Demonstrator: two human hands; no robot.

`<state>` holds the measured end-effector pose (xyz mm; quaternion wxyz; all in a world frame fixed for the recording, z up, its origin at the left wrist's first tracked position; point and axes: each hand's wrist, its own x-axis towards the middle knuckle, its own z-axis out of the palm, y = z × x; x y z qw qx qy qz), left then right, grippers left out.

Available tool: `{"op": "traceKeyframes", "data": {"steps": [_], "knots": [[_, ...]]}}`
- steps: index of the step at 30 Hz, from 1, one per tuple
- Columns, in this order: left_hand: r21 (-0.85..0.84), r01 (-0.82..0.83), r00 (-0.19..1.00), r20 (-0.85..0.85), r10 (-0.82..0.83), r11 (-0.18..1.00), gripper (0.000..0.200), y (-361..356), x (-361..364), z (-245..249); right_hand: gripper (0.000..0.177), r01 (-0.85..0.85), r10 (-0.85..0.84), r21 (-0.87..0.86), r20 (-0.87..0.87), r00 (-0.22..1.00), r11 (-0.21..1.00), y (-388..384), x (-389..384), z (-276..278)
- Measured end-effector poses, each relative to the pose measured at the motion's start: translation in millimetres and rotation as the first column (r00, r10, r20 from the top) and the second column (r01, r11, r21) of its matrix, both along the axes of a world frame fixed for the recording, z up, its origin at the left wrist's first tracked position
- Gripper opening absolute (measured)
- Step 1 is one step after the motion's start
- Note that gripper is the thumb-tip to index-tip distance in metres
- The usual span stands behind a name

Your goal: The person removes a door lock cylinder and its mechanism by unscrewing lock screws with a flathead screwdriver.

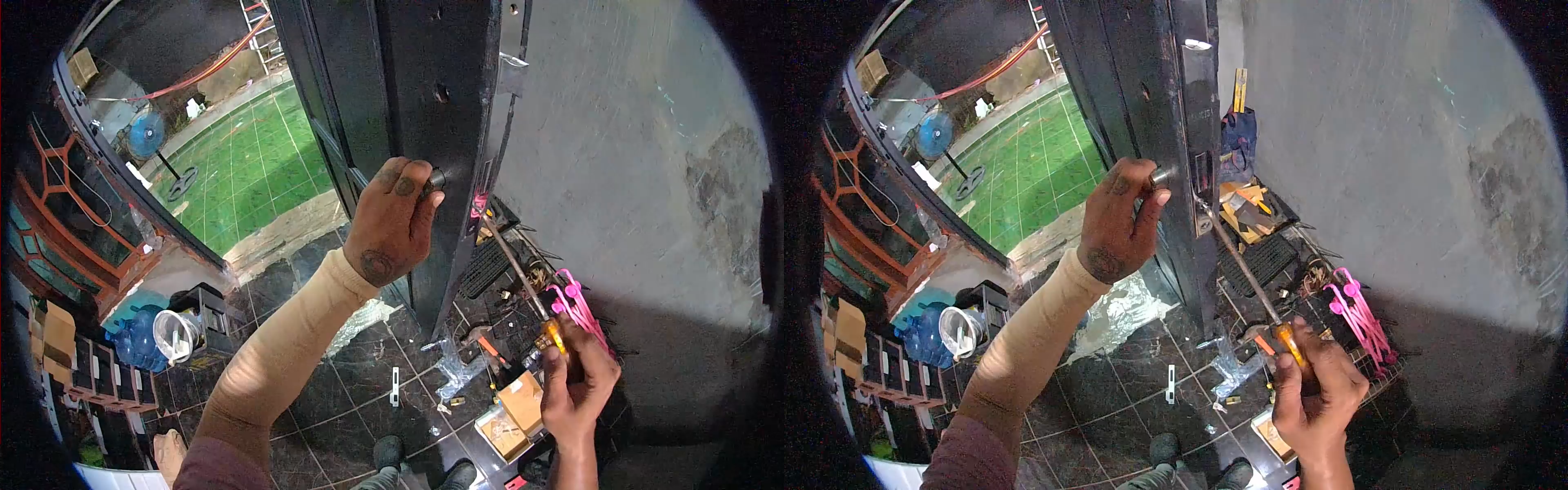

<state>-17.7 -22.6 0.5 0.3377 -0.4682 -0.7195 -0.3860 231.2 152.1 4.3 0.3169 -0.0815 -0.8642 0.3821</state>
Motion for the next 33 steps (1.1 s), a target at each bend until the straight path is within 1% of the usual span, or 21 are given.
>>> {"op": "traceKeyframes", "data": {"steps": [2, 3, 4, 7, 8, 11, 15, 16, 19, 20, 21, 22, 23, 24, 25, 27, 28, 30, 31, 32, 33], "knots": [[-0.019, 0.011, 0.999, 0.038, -0.010, 1.000, 0.023, -1.1, 0.6, 1.8, 0.033, 0.002, -0.005, 0.183, 0.014, 1.000, 0.983, 1.3, 2.5, 10.8], [-0.019, 0.019, 1.000, -0.002, -0.019, 1.000, 0.023, -0.8, -0.5, 2.9, 0.036, 0.002, -0.008, 0.273, 0.020, 1.000, 0.962, 3.0, 2.3, 16.4], [-0.020, 0.027, 0.999, -0.042, -0.028, 0.999, 0.023, 0.1, -2.1, 3.8, 0.044, -0.012, 0.015, 0.354, -0.008, 1.000, 0.935, 7.3, 0.9, 20.4], [-0.008, 0.056, 0.996, -0.073, -0.057, 0.998, 0.023, 0.0, -3.9, 5.5, 0.048, -0.067, 0.067, 0.642, 0.024, 0.997, 0.764, 17.3, -0.4, 42.6], [0.001, 0.065, 0.995, -0.069, -0.065, 0.998, 0.023, -0.5, -4.4, 5.9, 0.050, -0.080, 0.086, 0.686, 0.026, 0.996, 0.723, 21.9, -2.6, 45.7], [0.018, 0.071, 0.997, -0.019, -0.071, 0.997, 0.026, -0.3, -4.4, 3.9, 0.052, -0.200, 0.101, 0.684, 0.182, 0.978, 0.702, 26.5, -6.3, 61.5], [-0.028, 0.094, 0.995, 0.022, -0.094, 0.995, 0.030, -1.5, -6.1, 8.4, 0.052, -0.239, 0.069, 0.657, 0.274, 0.959, 0.715, 29.1, -5.3, 57.7], [-0.013, 0.118, 0.993, 0.029, -0.117, 0.993, 0.031, -0.8, -8.2, 6.8, 0.046, -0.257, 0.054, 0.637, 0.320, 0.946, 0.727, 29.0, -5.4, 63.4], [-0.006, 0.139, 0.990, 0.006, -0.139, 0.990, 0.033, 0.6, -10.7, 6.3, 0.040, -0.228, 0.110, 0.382, 0.305, 0.946, 0.896, 29.2, -7.3, 64.3], [-0.006, 0.137, 0.991, -0.010, -0.137, 0.991, 0.034, 1.5, -10.7, 7.3, 0.038, -0.182, 0.133, 0.155, 0.283, 0.950, 0.971, 29.9, -6.6, 62.3], [-0.007, 0.136, 0.991, -0.003, -0.136, 0.991, 0.034, 3.2, -10.9, 7.7, 0.035, -0.130, 0.146, -0.077, 0.256, 0.956, 0.989, 31.9, -5.2, 57.9], [-0.008, 0.134, 0.991, 0.003, -0.134, 0.991, 0.035, 4.1, -11.2, 7.8, 0.033, -0.078, 0.152, -0.306, 0.227, 0.962, 0.949, 34.6, -4.4, 54.1], [-0.009, 0.131, 0.991, 0.010, -0.131, 0.991, 0.036, 4.9, -10.9, 7.9, 0.032, -0.028, 0.152, -0.520, 0.197, 0.969, 0.854, 37.7, -4.7, 54.8], [-0.009, 0.122, 0.992, 0.007, -0.122, 0.992, 0.037, 6.5, -10.2, 8.5, 0.031, -0.042, 0.248, -0.633, 0.241, 0.938, 0.773, 35.5, -11.9, 63.3], [-0.015, 0.114, 0.993, 0.006, -0.114, 0.993, 0.038, 7.4, -8.8, 8.9, 0.033, 0.050, 0.256, -0.765, 0.276, 0.927, 0.643, 32.7, -13.5, 67.9], [-0.031, 0.108, 0.994, -0.003, -0.108, 0.994, 0.040, 8.9, -9.6, 8.1, 0.036, 0.240, 0.290, -0.922, 0.329, 0.899, 0.302, 31.4, -12.5, 72.4], [-0.038, 0.108, 0.994, -0.009, -0.108, 0.993, 0.040, 9.2, -11.3, 5.3, 0.038, 0.215, 0.322, -0.929, 0.311, 0.894, 0.300, 36.5, -11.2, 67.6], [-0.084, 0.071, 0.998, 0.002, -0.071, 0.994, 0.042, 12.6, -5.9, 9.9, 0.041, -0.008, 0.326, -0.692, 0.330, 0.886, 0.721, 54.1, -10.6, 57.3], [-0.079, 0.067, 0.998, 0.000, -0.067, 0.995, 0.042, 13.6, -5.4, 8.1, 0.041, -0.180, 0.351, -0.489, 0.286, 0.891, 0.854, 55.9, -14.0, 54.2], [-0.069, 0.059, 0.998, 0.002, -0.059, 0.996, 0.042, 14.3, -6.0, 3.8, 0.042, -0.301, 0.353, -0.236, 0.227, 0.907, 0.924, 57.8, -17.1, 50.8], [-0.056, 0.048, 0.999, 0.004, -0.048, 0.997, 0.042, 14.0, -5.8, 2.7, 0.038, -0.399, 0.357, 0.053, 0.351, 0.866, 0.915, 62.1, -18.8, 63.1]]}}
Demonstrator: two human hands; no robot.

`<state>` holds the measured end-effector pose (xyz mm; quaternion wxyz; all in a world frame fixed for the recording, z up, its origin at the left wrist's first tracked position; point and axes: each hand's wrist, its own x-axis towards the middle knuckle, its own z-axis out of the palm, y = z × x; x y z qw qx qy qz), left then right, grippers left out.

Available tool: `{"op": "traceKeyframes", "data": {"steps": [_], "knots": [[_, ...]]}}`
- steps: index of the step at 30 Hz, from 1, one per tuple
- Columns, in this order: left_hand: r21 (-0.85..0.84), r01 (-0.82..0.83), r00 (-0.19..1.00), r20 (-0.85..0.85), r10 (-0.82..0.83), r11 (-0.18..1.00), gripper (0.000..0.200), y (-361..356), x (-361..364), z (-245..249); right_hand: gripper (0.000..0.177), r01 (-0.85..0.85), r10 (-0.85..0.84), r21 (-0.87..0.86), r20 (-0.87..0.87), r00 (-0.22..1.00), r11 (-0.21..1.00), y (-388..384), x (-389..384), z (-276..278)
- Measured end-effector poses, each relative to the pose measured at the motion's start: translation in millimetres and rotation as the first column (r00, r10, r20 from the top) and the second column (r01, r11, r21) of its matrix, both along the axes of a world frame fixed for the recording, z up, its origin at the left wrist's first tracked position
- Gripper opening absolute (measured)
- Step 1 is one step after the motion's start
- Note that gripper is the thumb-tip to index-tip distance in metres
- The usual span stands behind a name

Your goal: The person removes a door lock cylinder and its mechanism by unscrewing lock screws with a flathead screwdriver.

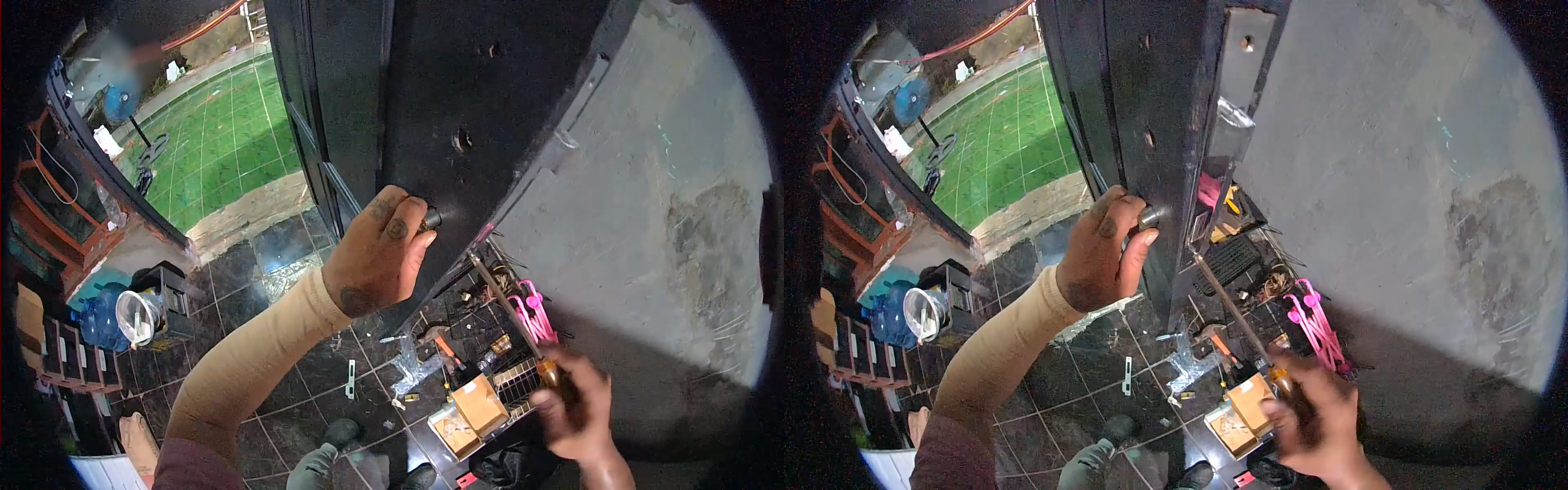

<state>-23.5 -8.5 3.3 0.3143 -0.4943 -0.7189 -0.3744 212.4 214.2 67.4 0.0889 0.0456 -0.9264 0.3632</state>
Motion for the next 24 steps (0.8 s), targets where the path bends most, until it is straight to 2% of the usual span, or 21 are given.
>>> {"op": "traceKeyframes", "data": {"steps": [2, 3, 5, 6, 8, 10, 11, 12, 13, 14, 16, 17, 18, 19, 20, 21, 22, 24], "knots": [[-0.035, -0.005, 1.000, 0.031, 0.006, 0.999, 0.036, -3.1, 3.7, 4.7, 0.038, 0.052, -0.010, 0.407, -0.103, 0.995, 0.912, -11.3, 0.0, 6.5], [-0.047, -0.009, 0.999, 0.041, 0.011, 0.999, 0.034, -6.7, 3.8, 8.6, 0.040, 0.052, 0.000, 0.463, -0.112, 0.994, 0.885, -15.4, 1.0, 9.5], [-0.082, 0.059, 0.986, 0.163, -0.044, 0.995, 0.034, -15.7, 3.7, 9.8, 0.045, 0.051, 0.028, 0.581, -0.126, 0.992, 0.812, -22.8, 6.4, 13.3], [-0.087, 0.090, 0.973, 0.218, -0.069, 0.992, 0.035, -21.2, 2.5, 11.0, 0.044, 0.051, 0.023, 0.523, -0.135, 0.991, 0.851, -25.9, 5.1, 12.6], [-0.074, 0.122, 0.981, 0.157, -0.110, 0.990, 0.032, -29.4, 0.7, 16.4, 0.043, 0.040, 0.019, 0.406, -0.140, 0.990, 0.913, -21.4, 7.6, -6.2], [-0.026, 0.137, 0.990, 0.034, -0.136, 0.990, 0.032, -31.8, -4.0, 11.0, 0.077, -0.049, 0.029, 0.219, 0.098, 0.995, 0.974, 25.4, 59.0, -44.9], [-0.009, 0.166, 0.984, 0.071, -0.165, 0.986, 0.035, -29.9, -6.1, 5.6, 0.069, -0.056, 0.057, 0.215, 0.005, 0.998, 0.975, 13.4, 51.5, -38.8], [-0.017, 0.157, 0.987, 0.014, -0.157, 0.987, 0.035, -28.2, -6.8, 2.5, 0.060, -0.062, 0.081, 0.206, -0.085, 0.993, 0.977, 1.9, 45.4, -34.3], [-0.026, 0.147, 0.988, -0.050, -0.148, 0.989, 0.036, -25.6, -9.6, 1.9, 0.057, -0.165, 0.126, -0.210, -0.186, 0.975, 0.964, -3.1, 38.2, -33.8], [-0.020, 0.149, 0.986, -0.066, -0.150, 0.989, 0.036, -22.4, -11.3, 1.3, 0.060, -0.089, 0.065, -0.334, -0.081, 0.995, 0.938, -3.3, 36.8, -34.0], [0.002, 0.163, 0.985, -0.053, -0.163, 0.987, 0.037, -15.8, -14.3, -1.0, 0.065, 0.108, -0.029, -0.548, 0.151, 0.988, 0.829, -4.0, 38.2, -39.0], [0.016, 0.180, 0.983, -0.024, -0.180, 0.984, 0.037, -11.2, -14.8, -1.4, 0.051, 0.273, -0.157, -0.715, 0.226, 0.961, 0.644, -12.9, 26.2, -38.1], [0.023, 0.168, 0.986, -0.013, -0.168, 0.985, 0.037, -7.8, -15.3, 0.6, 0.040, 0.385, -0.284, -0.837, 0.289, 0.914, 0.388, -22.0, 14.2, -36.9], [0.028, 0.157, 0.988, 0.002, -0.157, 0.987, 0.037, -4.0, -14.6, 2.9, 0.041, 0.459, -0.145, -0.863, 0.437, 0.888, 0.210, -8.3, 6.6, -18.3], [0.030, 0.153, 0.988, 0.015, -0.153, 0.988, 0.037, 2.8, -12.9, 5.9, 0.042, 0.477, -0.093, -0.870, 0.468, 0.879, 0.124, -0.9, 2.2, -19.2], [0.122, 0.135, 0.987, -0.108, -0.122, 0.983, 0.022, 12.4, -13.4, 7.6, 0.043, 0.498, -0.042, -0.866, 0.496, 0.867, 0.037, 6.5, -2.3, -19.9], [0.112, 0.111, 0.993, -0.040, -0.107, 0.987, 0.026, 16.8, -11.4, 7.0, 0.042, 0.500, 0.026, -0.866, 0.500, 0.866, -0.008, 12.2, -5.6, -19.2], [0.092, 0.063, 0.992, 0.106, -0.072, 0.994, 0.034, 21.5, -4.4, 2.8, 0.042, 0.463, 0.043, -0.885, 0.465, 0.884, 0.036, 25.7, -10.5, -20.1]]}}
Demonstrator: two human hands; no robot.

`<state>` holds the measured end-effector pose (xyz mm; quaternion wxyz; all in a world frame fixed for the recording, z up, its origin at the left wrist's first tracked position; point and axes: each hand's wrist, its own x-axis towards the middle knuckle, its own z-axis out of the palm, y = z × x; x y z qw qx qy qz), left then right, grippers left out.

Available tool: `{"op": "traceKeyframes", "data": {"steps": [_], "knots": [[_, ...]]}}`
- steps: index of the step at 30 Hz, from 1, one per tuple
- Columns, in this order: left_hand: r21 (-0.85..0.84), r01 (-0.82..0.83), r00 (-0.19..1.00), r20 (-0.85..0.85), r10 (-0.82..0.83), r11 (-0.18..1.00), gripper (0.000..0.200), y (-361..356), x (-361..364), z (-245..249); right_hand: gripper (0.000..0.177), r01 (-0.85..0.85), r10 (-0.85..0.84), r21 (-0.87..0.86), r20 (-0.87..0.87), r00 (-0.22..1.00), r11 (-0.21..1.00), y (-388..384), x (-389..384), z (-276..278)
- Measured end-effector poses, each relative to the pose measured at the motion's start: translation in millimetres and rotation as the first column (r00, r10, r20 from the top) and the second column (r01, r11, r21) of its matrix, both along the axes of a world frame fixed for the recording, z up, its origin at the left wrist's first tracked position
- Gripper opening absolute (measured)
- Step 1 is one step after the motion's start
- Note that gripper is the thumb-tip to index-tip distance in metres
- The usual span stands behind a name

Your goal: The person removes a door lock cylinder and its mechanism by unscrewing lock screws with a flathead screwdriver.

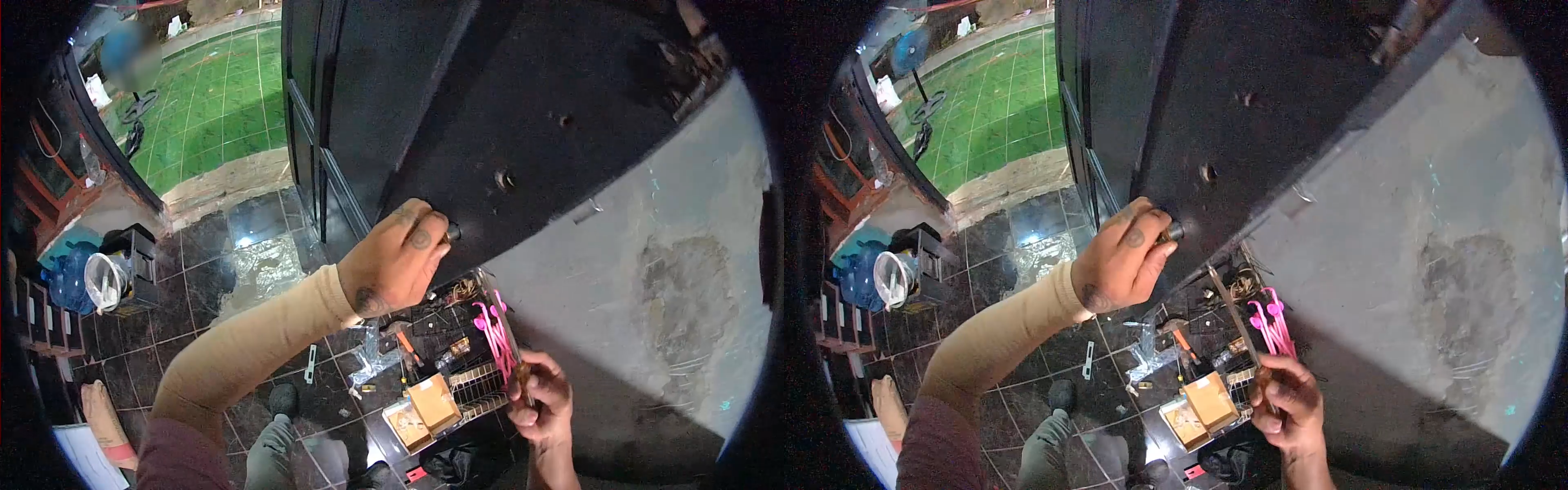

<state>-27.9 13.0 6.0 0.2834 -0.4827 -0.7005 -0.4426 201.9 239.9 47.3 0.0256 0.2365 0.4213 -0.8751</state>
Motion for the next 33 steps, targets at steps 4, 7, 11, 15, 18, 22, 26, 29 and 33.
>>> {"op": "traceKeyframes", "data": {"steps": [4, 7, 11, 15, 18, 22, 26, 29, 33], "knots": [[0.102, -0.012, 0.992, 0.124, -0.001, 0.995, 0.031, 6.8, 7.8, -3.7, 0.052, -0.129, 0.177, 0.318, -0.125, 0.976, 0.939, 2.9, -1.5, 20.1], [0.165, -0.079, 0.992, 0.110, 0.062, 0.983, 0.027, 12.4, 14.2, -7.5, 0.058, 0.038, 0.423, 0.959, -0.159, 0.892, 0.281, 13.5, -3.5, 12.4], [0.213, -0.105, 0.985, 0.160, 0.072, 0.971, 0.024, 7.8, 20.6, -6.9, 0.056, 0.147, 0.385, 0.941, -0.019, 0.923, -0.304, -20.4, 0.0, 22.1], [0.145, -0.053, 0.977, 0.211, 0.022, 0.988, 0.038, -12.4, 22.6, -7.8, 0.050, 0.159, 0.375, 0.906, 0.000, 0.927, -0.392, -38.9, 7.2, 23.7], [0.079, -0.147, 0.933, 0.343, 0.111, 0.986, 0.080, -24.3, 42.4, 1.7, 0.044, 0.118, 0.370, 0.904, 0.047, 0.928, -0.412, -42.0, 6.5, 27.4], [0.227, -0.175, 0.935, 0.344, 0.089, 0.958, 0.120, -9.8, 37.4, -17.5, 0.034, 0.143, 0.361, 0.901, 0.016, 0.933, -0.409, -49.2, 23.3, 9.2], [0.269, -0.296, 0.899, 0.403, 0.173, 0.917, 0.125, -12.0, 36.4, -13.7, 0.033, 0.098, 0.293, 0.914, 0.024, 0.956, -0.394, -44.1, 47.9, -18.3], [0.273, -0.324, 0.885, 0.425, 0.188, 0.906, 0.124, -17.9, 41.0, -17.5, 0.035, 0.046, 0.255, 0.917, 0.062, 0.965, -0.396, -58.5, 55.4, -19.3], [0.338, -0.317, 0.865, 0.487, 0.123, 0.886, 0.133, -15.4, 46.2, -8.9, 0.038, -0.001, 0.225, 0.926, 0.093, 0.970, -0.377, -67.2, 59.1, -15.6]]}}
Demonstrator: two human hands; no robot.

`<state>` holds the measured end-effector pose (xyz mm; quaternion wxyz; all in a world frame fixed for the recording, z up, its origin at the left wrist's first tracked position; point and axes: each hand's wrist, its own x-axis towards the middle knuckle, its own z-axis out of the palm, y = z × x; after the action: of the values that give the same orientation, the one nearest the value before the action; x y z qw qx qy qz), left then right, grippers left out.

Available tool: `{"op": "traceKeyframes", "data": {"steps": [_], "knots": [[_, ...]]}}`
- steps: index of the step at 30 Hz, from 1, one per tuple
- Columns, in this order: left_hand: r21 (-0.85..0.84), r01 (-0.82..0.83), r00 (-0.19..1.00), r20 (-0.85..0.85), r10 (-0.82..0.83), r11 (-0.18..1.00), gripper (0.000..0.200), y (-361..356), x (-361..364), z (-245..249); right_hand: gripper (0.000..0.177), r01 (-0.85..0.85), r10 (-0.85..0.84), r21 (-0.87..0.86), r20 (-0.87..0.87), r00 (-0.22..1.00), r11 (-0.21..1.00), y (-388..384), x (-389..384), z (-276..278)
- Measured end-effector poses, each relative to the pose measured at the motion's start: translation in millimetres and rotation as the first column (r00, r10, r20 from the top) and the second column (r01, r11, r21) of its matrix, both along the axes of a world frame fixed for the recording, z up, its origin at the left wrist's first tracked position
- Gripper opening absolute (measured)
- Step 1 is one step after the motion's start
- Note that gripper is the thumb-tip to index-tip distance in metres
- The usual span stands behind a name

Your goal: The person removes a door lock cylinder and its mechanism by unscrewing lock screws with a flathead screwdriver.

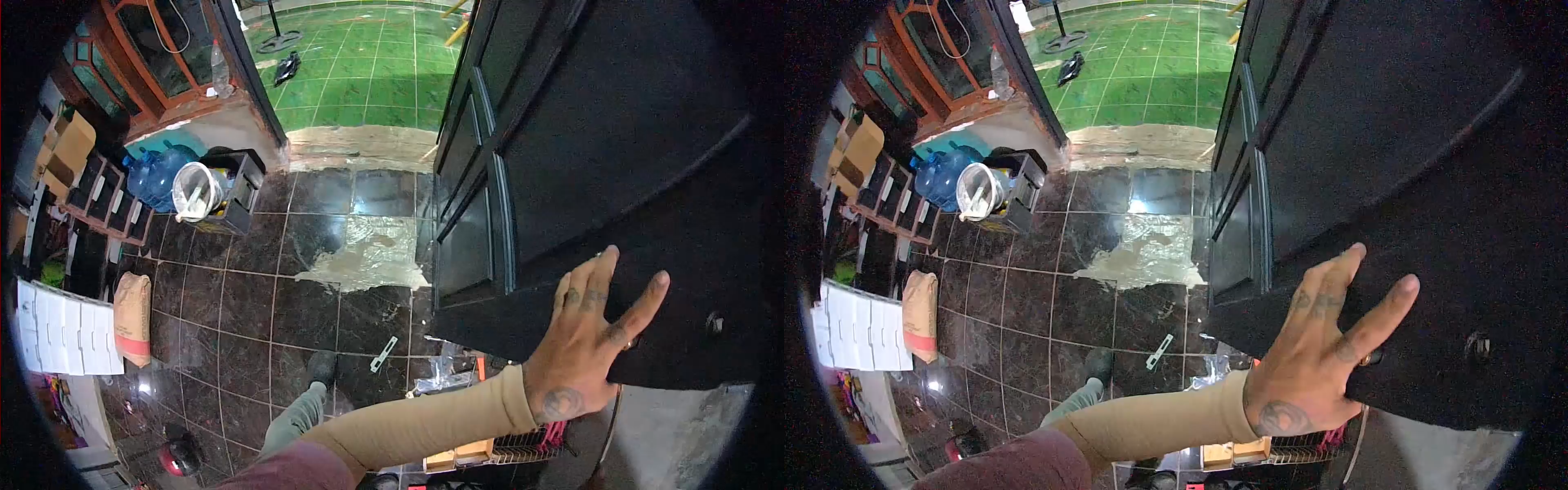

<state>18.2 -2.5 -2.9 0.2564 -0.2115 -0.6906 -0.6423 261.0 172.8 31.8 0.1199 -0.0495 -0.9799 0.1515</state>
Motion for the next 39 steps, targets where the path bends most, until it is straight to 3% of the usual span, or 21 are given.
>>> {"op": "traceKeyframes", "data": {"steps": [3, 7, 13, 17, 21, 25, 27, 29, 30, 32, 35, 36, 39], "knots": [[0.045, 0.003, 1.000, -0.030, -0.002, 0.999, 0.130, 2.0, -3.3, 0.8, 0.040, 0.001, -0.001, -0.018, 0.012, 1.000, 1.000, 0.2, -0.7, 0.6], [-0.020, 0.015, 1.000, -0.021, -0.015, 1.000, 0.120, 1.8, -6.7, 5.1, 0.043, -0.026, 0.026, -0.086, 0.001, 1.000, 0.996, 15.2, -4.5, -0.4], [-0.034, -0.012, 0.993, -0.116, 0.008, 0.999, 0.096, 8.0, -11.9, -5.4, 0.048, -0.095, 0.073, -0.404, -0.069, 0.995, 0.910, 31.1, -0.8, -12.8], [-0.027, 0.000, 0.993, -0.118, -0.003, 1.000, 0.113, 7.8, -10.0, -4.6, 0.051, -0.169, 0.102, -0.610, -0.142, 0.985, 0.775, 36.2, 4.2, -19.4], [-0.027, 0.018, 0.994, -0.109, -0.021, 0.999, 0.118, 0.5, -7.7, -3.8, 0.055, -0.319, 0.198, -0.747, -0.250, 0.948, 0.584, 33.4, 11.5, -25.5], [-0.022, 0.029, 0.994, -0.103, -0.031, 0.999, 0.119, -8.1, -4.7, -3.9, 0.042, -0.544, 0.312, -0.813, -0.471, 0.825, 0.210, 2.8, -31.6, -14.8], [-0.017, 0.026, 0.996, -0.091, -0.027, 1.000, 0.124, -12.2, -2.8, -1.7, 0.045, -0.134, 0.197, -0.991, -0.134, 0.971, -0.014, 29.1, 6.2, -15.8], [-0.007, 0.016, 0.995, -0.099, -0.016, 1.000, 0.127, -13.7, -3.4, -0.3, 0.046, 0.146, 0.167, -0.983, 0.127, 0.978, -0.108, 27.0, 12.5, -9.8], [0.007, 0.009, 0.994, -0.109, -0.008, 1.000, 0.127, -12.4, -3.8, -2.2, 0.046, 0.212, 0.161, -0.975, 0.199, 0.967, -0.070, 6.9, -2.1, 2.0], [0.019, 0.010, 0.995, -0.103, -0.008, 1.000, 0.127, -12.5, -1.6, -0.3, 0.047, 0.289, 0.130, -0.937, 0.267, 0.955, -0.197, 18.2, 8.1, -17.5], [-0.007, 0.021, 0.997, -0.073, -0.021, 1.000, 0.127, -17.9, 0.7, 3.1, 0.054, -0.163, 0.073, -0.973, -0.153, 0.986, 0.164, 8.7, -3.0, -24.2], [-0.018, 0.021, 0.998, -0.066, -0.022, 1.000, 0.127, -20.0, 0.5, 3.0, 0.055, 0.074, 0.143, -0.894, 0.011, 0.990, -0.442, 6.4, -14.9, -4.9], [-0.036, 0.025, 0.998, -0.058, -0.028, 0.999, 0.127, -25.4, 1.6, 2.8, 0.052, 0.070, 0.165, -0.994, 0.055, 0.985, -0.086, 3.0, -19.6, 25.2]]}}
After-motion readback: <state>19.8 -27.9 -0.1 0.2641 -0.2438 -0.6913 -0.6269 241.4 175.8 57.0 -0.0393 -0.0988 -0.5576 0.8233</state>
